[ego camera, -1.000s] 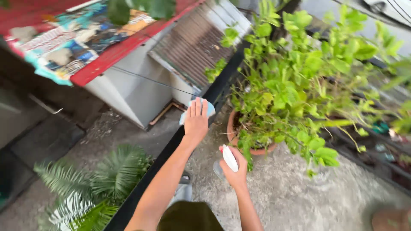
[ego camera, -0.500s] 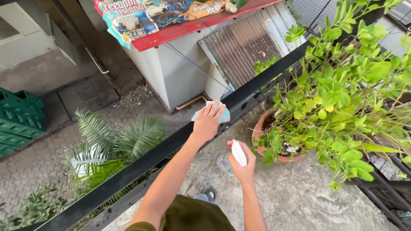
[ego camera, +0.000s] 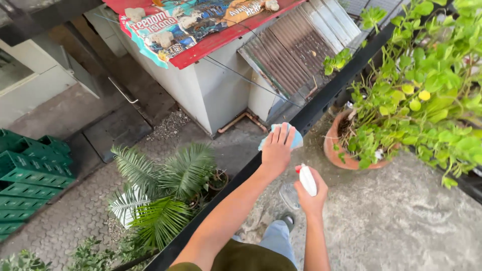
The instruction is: Wiping down a balcony railing using a spray bottle and a cloth.
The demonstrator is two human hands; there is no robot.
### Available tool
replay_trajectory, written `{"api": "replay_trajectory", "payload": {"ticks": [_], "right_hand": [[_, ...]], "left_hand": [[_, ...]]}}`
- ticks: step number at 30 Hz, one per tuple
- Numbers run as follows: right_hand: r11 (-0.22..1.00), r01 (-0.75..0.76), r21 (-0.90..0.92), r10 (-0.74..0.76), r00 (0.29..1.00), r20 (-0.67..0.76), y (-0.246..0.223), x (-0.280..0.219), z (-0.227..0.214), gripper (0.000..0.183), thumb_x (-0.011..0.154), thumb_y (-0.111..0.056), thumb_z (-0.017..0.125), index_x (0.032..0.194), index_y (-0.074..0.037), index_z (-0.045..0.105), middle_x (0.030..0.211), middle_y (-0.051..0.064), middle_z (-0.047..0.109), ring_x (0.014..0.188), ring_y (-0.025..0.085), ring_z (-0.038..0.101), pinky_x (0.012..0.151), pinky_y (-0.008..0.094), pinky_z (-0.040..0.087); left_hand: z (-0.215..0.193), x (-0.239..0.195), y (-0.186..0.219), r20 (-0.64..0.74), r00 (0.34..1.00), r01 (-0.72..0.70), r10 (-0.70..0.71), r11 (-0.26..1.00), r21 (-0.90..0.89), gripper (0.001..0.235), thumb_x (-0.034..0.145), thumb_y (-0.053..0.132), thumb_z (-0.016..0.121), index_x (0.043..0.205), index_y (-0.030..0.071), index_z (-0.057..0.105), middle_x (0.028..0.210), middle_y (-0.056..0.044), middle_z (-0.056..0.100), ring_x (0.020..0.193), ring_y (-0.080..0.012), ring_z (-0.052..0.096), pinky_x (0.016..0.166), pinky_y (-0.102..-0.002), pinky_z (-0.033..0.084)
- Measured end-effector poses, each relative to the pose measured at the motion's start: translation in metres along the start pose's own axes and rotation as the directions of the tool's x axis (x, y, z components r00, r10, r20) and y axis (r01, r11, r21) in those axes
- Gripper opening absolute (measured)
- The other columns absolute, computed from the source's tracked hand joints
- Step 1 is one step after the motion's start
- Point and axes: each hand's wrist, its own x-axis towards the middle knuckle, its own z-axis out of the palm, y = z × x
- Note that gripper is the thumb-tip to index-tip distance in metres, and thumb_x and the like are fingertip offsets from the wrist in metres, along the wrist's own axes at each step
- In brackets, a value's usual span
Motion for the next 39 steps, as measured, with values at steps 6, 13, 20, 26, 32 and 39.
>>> {"api": "replay_trajectory", "payload": {"ticks": [6, 13, 20, 26, 32, 39], "right_hand": [[0.998, 0.010, 0.070, -0.013, 0.999, 0.040, -0.003, -0.062, 0.019, 0.043, 0.064, 0.009, 0.068, 0.102, -0.007, 0.079, 0.094, 0.008, 0.078, 0.094, 0.014, 0.067, 0.093, 0.035, 0.050], [0.990, 0.037, 0.138, -0.062, 0.983, 0.174, -0.010, -0.094, 0.021, 0.042, 0.063, 0.010, 0.070, 0.101, -0.004, 0.080, 0.092, 0.010, 0.079, 0.092, 0.015, 0.069, 0.091, 0.036, 0.053], [0.995, 0.023, 0.095, -0.055, 0.935, 0.351, -0.023, -0.125, 0.019, 0.043, 0.064, 0.012, 0.067, 0.103, -0.002, 0.078, 0.094, 0.012, 0.078, 0.095, 0.016, 0.070, 0.095, 0.036, 0.053], [0.998, 0.016, 0.060, -0.047, 0.830, 0.556, -0.028, -0.168, 0.022, 0.047, 0.063, 0.013, 0.063, 0.104, -0.003, 0.077, 0.095, 0.011, 0.077, 0.097, 0.015, 0.068, 0.096, 0.036, 0.052], [0.992, -0.016, 0.128, -0.082, 0.687, 0.722, -0.049, -0.205, 0.046, 0.047, 0.062, 0.016, 0.060, 0.104, 0.000, 0.076, 0.094, 0.014, 0.076, 0.097, 0.018, 0.068, 0.095, 0.038, 0.053], [0.991, -0.024, 0.132, -0.096, 0.559, 0.824, -0.076, -0.236, 0.059, 0.046, 0.064, 0.015, 0.059, 0.104, 0.000, 0.075, 0.094, 0.014, 0.075, 0.099, 0.016, 0.067, 0.097, 0.040, 0.053]], "left_hand": [[-0.037, -0.053, -0.027, 0.040, 0.999, -0.026, 0.027, 0.999, -0.047, 0.081, 0.091, 0.042, 0.068, 0.159, 0.010, 0.037, 0.157, -0.024, 0.044, 0.139, -0.0416, 0.049, 0.113, -0.051, 0.039], [-0.057, -0.115, -0.041, -0.105, 0.992, 0.074, -0.068, 0.996, 0.055, 0.088, 0.076, 0.045, 0.079, 0.150, 0.008, 0.049, 0.152, -0.029, 0.047, 0.131, -0.0428, 0.053, 0.110, -0.052, 0.041], [-0.144, -0.191, -0.067, 0.017, 0.984, 0.177, -0.177, 0.984, 0.009, 0.067, 0.094, 0.044, 0.066, 0.145, 0.005, 0.051, 0.148, -0.029, 0.048, 0.130, -0.0418, 0.053, 0.112, -0.052, 0.036], [-0.224, -0.274, -0.078, 0.048, 0.937, 0.344, -0.346, 0.938, 0.040, 0.056, 0.085, 0.030, 0.074, 0.133, 0.006, 0.056, 0.146, -0.024, 0.050, 0.133, -0.0397, 0.050, 0.117, -0.053, 0.031], [-0.268, -0.351, -0.119, 0.063, 0.887, 0.456, -0.457, 0.889, 0.039, 0.050, 0.084, 0.030, 0.075, 0.126, 0.010, 0.055, 0.140, -0.016, 0.056, 0.131, -0.0346, 0.055, 0.117, -0.049, 0.035], [-0.327, -0.394, -0.137, 0.218, 0.769, 0.630, -0.602, 0.771, -0.094, 0.045, 0.103, 0.027, 0.054, 0.146, 0.014, 0.045, 0.134, -0.013, 0.063, 0.135, -0.0307, 0.055, 0.120, -0.046, 0.032]]}}
